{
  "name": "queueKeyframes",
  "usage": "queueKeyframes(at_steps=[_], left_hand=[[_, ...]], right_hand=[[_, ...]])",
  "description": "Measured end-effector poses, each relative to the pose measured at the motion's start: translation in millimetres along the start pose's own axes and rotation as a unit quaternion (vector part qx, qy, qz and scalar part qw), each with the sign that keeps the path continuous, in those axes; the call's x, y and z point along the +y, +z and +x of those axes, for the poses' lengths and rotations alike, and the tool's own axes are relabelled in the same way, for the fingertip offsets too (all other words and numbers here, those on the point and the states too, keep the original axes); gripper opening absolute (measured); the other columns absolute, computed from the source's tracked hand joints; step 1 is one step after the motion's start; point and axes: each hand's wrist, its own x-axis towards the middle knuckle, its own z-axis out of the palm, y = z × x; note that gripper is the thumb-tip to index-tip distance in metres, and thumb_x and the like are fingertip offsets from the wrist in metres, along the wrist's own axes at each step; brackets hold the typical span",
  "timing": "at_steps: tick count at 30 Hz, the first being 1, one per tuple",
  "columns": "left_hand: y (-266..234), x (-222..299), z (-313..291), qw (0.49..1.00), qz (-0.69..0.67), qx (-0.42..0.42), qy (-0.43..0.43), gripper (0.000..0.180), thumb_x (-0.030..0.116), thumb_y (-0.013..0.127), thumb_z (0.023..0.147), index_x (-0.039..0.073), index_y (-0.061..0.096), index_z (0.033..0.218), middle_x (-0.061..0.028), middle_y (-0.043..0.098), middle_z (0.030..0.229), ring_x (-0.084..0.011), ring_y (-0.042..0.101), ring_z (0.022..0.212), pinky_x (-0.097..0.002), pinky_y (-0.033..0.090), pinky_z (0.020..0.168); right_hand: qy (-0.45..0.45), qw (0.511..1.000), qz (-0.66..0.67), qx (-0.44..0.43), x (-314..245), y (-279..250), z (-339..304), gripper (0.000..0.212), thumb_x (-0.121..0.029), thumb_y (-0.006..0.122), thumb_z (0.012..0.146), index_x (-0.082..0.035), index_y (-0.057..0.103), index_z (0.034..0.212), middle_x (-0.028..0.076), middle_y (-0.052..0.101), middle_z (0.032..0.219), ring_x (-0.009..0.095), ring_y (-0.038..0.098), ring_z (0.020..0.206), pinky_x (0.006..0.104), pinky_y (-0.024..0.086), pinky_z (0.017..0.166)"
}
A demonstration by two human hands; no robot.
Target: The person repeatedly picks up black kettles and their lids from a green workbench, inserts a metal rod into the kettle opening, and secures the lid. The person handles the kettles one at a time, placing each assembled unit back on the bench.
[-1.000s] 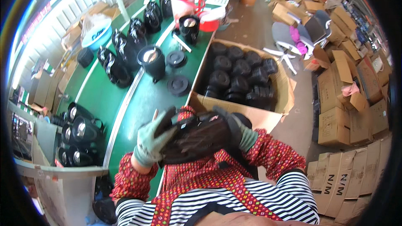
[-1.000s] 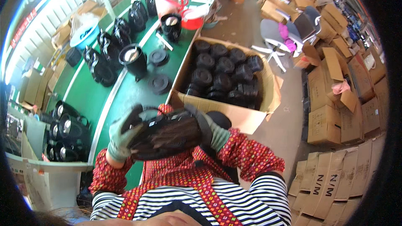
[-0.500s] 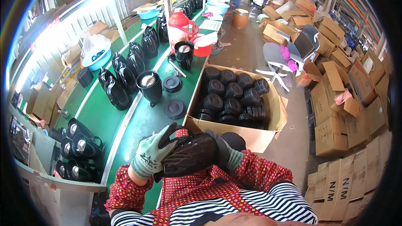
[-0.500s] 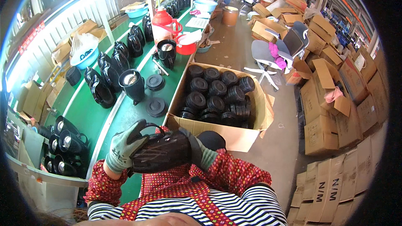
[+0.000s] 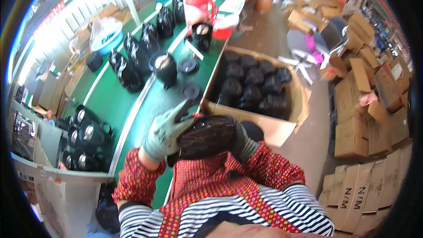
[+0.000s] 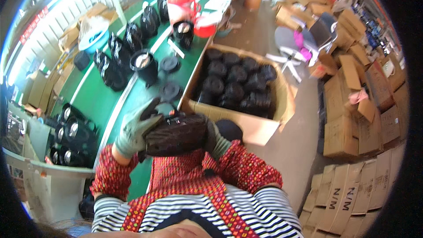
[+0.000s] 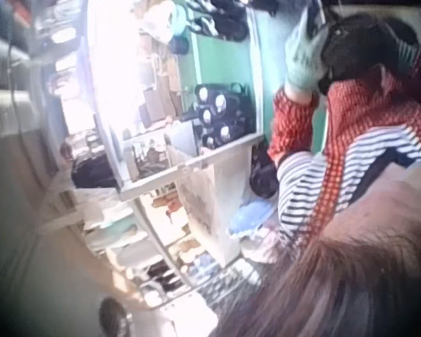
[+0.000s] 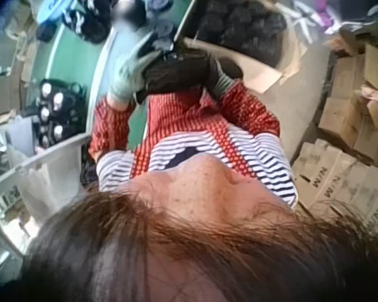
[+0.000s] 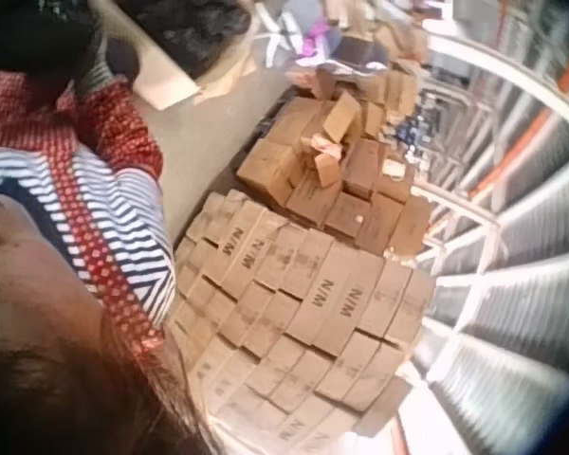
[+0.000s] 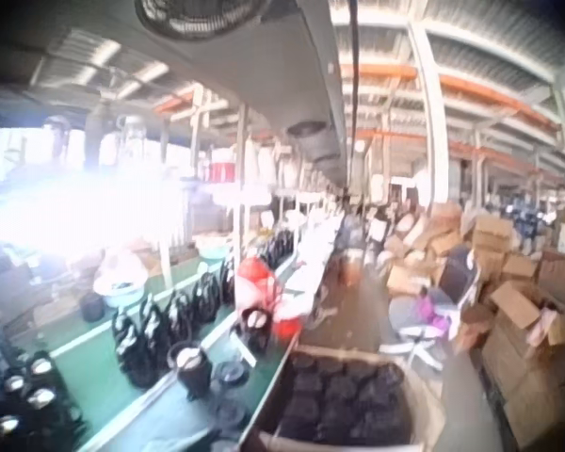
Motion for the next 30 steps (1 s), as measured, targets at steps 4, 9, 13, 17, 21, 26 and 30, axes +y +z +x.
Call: queueKeyframes(at_steps=[4, 9, 13, 17, 21, 26, 30], left_hand=[[-2.8, 1.4, -35.7, 0.926, -0.214, 0.006, -0.311, 0.045, 0.015, 0.086, 0.075, 0.003, 0.076, 0.117, -0.0243, 0.068, 0.136, -0.0335, 0.075, 0.109, -0.0368, 0.058, 0.097], [59.3, -25.4, -103.3, 0.890, -0.342, -0.089, -0.287, 0.062, 0.034, 0.072, 0.101, 0.010, 0.052, 0.155, -0.0070, 0.057, 0.156, -0.0230, 0.054, 0.143, -0.0508, 0.021, 0.130], [59.2, 13.4, -74.9, 0.961, -0.191, -0.107, -0.167, 0.065, 0.036, 0.071, 0.101, 0.016, 0.049, 0.159, -0.0044, 0.053, 0.161, -0.0249, 0.049, 0.150, -0.0550, 0.011, 0.135], [94.4, 8.7, -115.3, 0.711, -0.626, 0.001, -0.320, 0.064, 0.038, 0.072, 0.100, 0.017, 0.052, 0.157, -0.0050, 0.053, 0.162, -0.0248, 0.050, 0.148, -0.0564, 0.011, 0.134], [99.3, -9.1, -102.4, 0.758, -0.557, 0.007, -0.339, 0.070, 0.053, 0.067, 0.100, 0.018, 0.051, 0.158, -0.0040, 0.055, 0.160, -0.0231, 0.051, 0.148, -0.0604, 0.006, 0.134], [98.9, -52.9, -132.3, 0.804, -0.482, 0.148, -0.315, 0.090, 0.033, 0.093, 0.078, -0.002, 0.052, 0.150, -0.0169, 0.063, 0.146, -0.0277, 0.064, 0.130, -0.0495, 0.046, 0.117], [58.9, -14.9, -73.1, 0.698, -0.554, 0.237, -0.386, 0.081, 0.027, 0.094, 0.079, -0.006, 0.057, 0.143, -0.0195, 0.067, 0.139, -0.0285, 0.069, 0.122, -0.0448, 0.056, 0.107]], right_hand=[[0.084, 0.985, 0.056, 0.137, -16.7, 77.2, -23.8, 0.080, -0.067, 0.047, 0.107, 0.001, 0.055, 0.149, 0.018, 0.064, 0.145, 0.030, 0.062, 0.133, 0.0454, 0.046, 0.117], [-0.170, 0.871, -0.461, -0.004, -38.5, 95.0, -38.5, 0.111, -0.069, 0.076, 0.084, -0.001, 0.039, 0.162, 0.027, 0.031, 0.169, 0.041, 0.033, 0.156, 0.0502, 0.032, 0.126], [-0.311, 0.622, -0.687, -0.212, -72.9, 120.9, -33.5, 0.134, -0.066, 0.095, 0.056, -0.016, 0.038, 0.166, 0.035, 0.019, 0.169, 0.061, 0.023, 0.154, 0.0692, 0.025, 0.123], [-0.315, 0.618, -0.687, -0.218, -79.4, 133.0, -25.7, 0.124, -0.061, 0.095, 0.057, -0.016, 0.046, 0.162, 0.032, 0.029, 0.164, 0.057, 0.032, 0.150, 0.0675, 0.028, 0.121], [-0.377, 0.650, -0.643, -0.151, -66.9, 116.2, -25.7, 0.110, -0.059, 0.086, 0.073, -0.008, 0.045, 0.161, 0.030, 0.036, 0.162, 0.052, 0.035, 0.151, 0.0610, 0.029, 0.123], [-0.330, 0.827, -0.453, 0.035, -28.5, 87.6, -20.5, 0.085, -0.055, 0.064, 0.098, -0.002, 0.043, 0.161, 0.023, 0.045, 0.161, 0.038, 0.042, 0.149, 0.0494, 0.029, 0.125], [-0.264, 0.920, -0.278, 0.086, -22.5, 82.8, -12.1, 0.070, -0.044, 0.052, 0.110, -0.001, 0.039, 0.163, 0.015, 0.048, 0.160, 0.027, 0.046, 0.147, 0.0399, 0.033, 0.123]])
